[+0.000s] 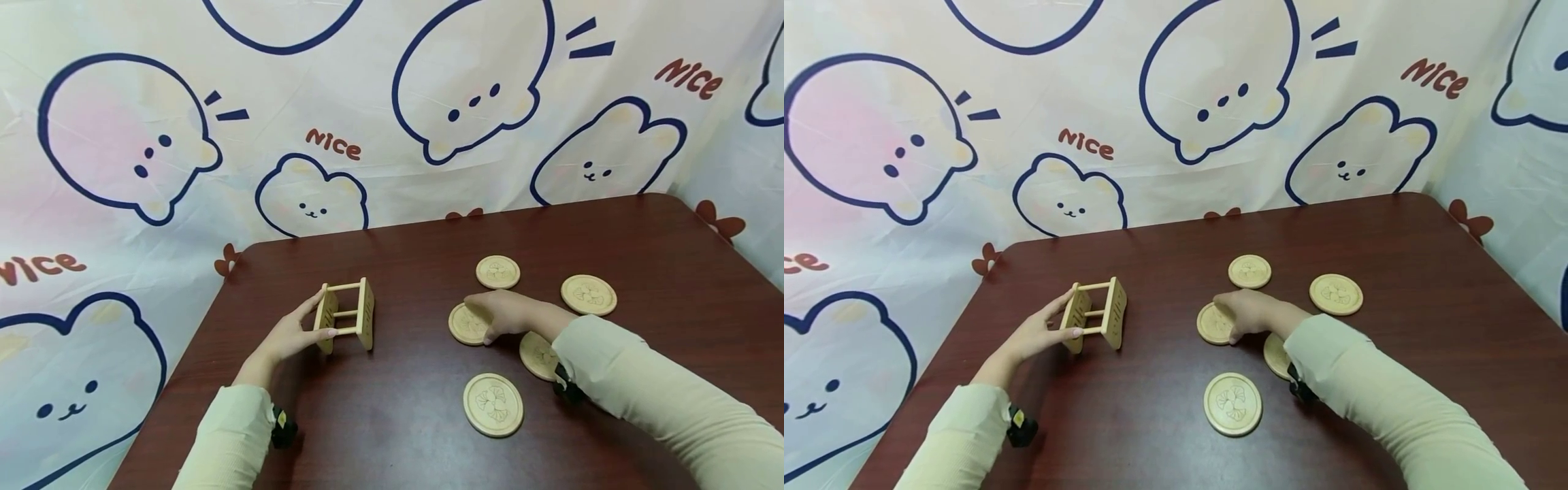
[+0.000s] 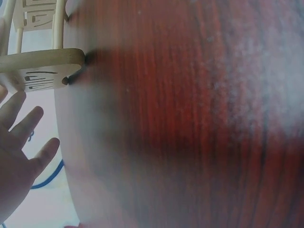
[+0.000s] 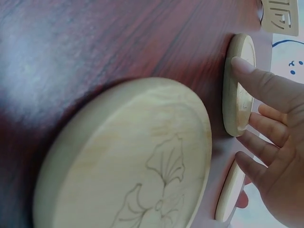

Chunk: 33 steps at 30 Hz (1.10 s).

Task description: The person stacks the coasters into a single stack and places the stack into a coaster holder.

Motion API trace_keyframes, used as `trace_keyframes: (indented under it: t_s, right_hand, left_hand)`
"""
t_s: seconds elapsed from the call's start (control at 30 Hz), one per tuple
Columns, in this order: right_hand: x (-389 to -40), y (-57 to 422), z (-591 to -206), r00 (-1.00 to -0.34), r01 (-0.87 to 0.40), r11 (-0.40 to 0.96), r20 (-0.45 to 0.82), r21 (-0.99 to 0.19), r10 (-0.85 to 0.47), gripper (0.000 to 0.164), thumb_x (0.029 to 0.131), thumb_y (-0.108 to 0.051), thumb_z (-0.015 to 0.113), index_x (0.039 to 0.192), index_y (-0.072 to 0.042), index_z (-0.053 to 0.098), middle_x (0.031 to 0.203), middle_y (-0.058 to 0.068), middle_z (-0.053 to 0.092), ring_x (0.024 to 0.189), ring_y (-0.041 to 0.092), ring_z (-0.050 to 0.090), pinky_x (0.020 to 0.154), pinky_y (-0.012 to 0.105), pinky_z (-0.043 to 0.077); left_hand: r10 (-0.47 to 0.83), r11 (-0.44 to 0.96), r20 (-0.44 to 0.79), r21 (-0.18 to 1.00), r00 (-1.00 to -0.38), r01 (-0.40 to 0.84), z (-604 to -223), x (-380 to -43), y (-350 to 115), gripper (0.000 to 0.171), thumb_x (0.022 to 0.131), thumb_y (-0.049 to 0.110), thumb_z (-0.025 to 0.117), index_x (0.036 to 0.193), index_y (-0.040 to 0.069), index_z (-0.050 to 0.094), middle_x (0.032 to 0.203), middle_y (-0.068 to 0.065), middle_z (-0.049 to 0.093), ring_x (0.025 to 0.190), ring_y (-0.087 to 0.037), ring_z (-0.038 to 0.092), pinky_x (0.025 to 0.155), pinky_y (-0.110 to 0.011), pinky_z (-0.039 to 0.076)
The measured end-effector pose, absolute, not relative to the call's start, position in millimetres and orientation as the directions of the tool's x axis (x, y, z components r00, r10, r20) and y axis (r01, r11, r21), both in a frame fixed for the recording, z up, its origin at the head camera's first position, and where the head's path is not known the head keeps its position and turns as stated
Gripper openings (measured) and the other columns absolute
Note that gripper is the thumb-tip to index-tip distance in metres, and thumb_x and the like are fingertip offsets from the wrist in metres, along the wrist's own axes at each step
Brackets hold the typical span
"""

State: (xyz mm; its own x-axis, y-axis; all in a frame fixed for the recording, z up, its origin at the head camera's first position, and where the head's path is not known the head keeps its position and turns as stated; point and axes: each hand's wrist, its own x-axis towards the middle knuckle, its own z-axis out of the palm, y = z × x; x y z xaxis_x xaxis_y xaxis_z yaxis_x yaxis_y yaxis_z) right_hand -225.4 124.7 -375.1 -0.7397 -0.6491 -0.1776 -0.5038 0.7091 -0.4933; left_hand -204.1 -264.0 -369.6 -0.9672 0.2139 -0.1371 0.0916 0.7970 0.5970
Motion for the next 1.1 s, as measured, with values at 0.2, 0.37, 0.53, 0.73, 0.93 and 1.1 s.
trace_keyframes:
  t_s: [0.2,0.37,0.53,0.73,0.93,1.1]
  right_hand:
    - [-223.6,126.8,-377.1,-0.751,-0.492,0.714,-0.172,-0.498,-0.638,0.075,0.065,-0.013,0.075,0.127,0.006,0.036,0.127,0.018,0.040,0.117,0.031,0.035,0.093,0.042,0.028]
    - [-222.6,127.9,-377.9,-0.757,-0.491,0.711,-0.157,-0.504,-0.634,0.075,0.066,-0.014,0.074,0.127,0.005,0.036,0.127,0.018,0.040,0.116,0.031,0.036,0.093,0.042,0.029]
    - [-220.7,133.0,-377.1,-0.764,-0.504,0.709,-0.128,-0.494,-0.632,0.071,0.067,-0.015,0.074,0.125,0.005,0.040,0.124,0.018,0.044,0.113,0.031,0.039,0.091,0.042,0.032]
    - [-219.3,140.1,-376.5,-0.766,-0.517,0.707,-0.109,-0.484,-0.634,0.067,0.068,-0.017,0.073,0.123,0.004,0.043,0.121,0.017,0.046,0.111,0.031,0.041,0.090,0.043,0.032]
    - [-213.4,147.9,-375.6,-0.768,-0.514,0.697,-0.095,-0.500,-0.634,0.064,0.071,-0.018,0.071,0.123,0.004,0.043,0.121,0.017,0.046,0.112,0.032,0.040,0.089,0.044,0.032]
    - [-207.2,155.2,-374.2,-0.770,-0.527,0.676,-0.047,-0.514,-0.636,0.060,0.071,-0.017,0.070,0.122,0.003,0.045,0.119,0.016,0.048,0.110,0.031,0.042,0.088,0.044,0.034]
  left_hand:
    - [0.224,0.786,-0.120,0.609,-0.967,0.106,-369.6,-204.5,-264.5,0.086,0.071,0.049,0.064,0.139,0.025,0.017,0.135,-0.019,0.028,0.119,-0.036,0.029,0.090,-0.051,0.029]
    - [0.217,0.774,-0.113,0.625,-0.970,0.101,-370.5,-204.5,-264.6,0.086,0.070,0.047,0.065,0.139,0.023,0.019,0.136,-0.017,0.027,0.120,-0.033,0.029,0.091,-0.049,0.030]
    - [0.217,0.768,-0.109,0.632,-0.970,0.101,-371.8,-204.1,-264.2,0.086,0.071,0.046,0.065,0.139,0.022,0.018,0.134,-0.018,0.029,0.119,-0.034,0.031,0.090,-0.048,0.031]
    - [0.220,0.763,-0.097,0.637,-0.971,0.109,-372.9,-204.3,-265.0,0.086,0.071,0.046,0.066,0.139,0.022,0.019,0.136,-0.016,0.028,0.120,-0.032,0.029,0.091,-0.048,0.030]
    - [0.218,0.757,-0.114,0.647,-0.969,0.094,-372.8,-204.6,-264.5,0.088,0.069,0.049,0.065,0.139,0.026,0.018,0.138,-0.013,0.023,0.121,-0.033,0.027,0.091,-0.049,0.029]
    - [0.215,0.734,-0.133,0.676,-0.967,0.071,-371.7,-202.6,-263.1,0.086,0.069,0.049,0.065,0.138,0.030,0.017,0.140,-0.012,0.020,0.123,-0.033,0.024,0.091,-0.050,0.028]
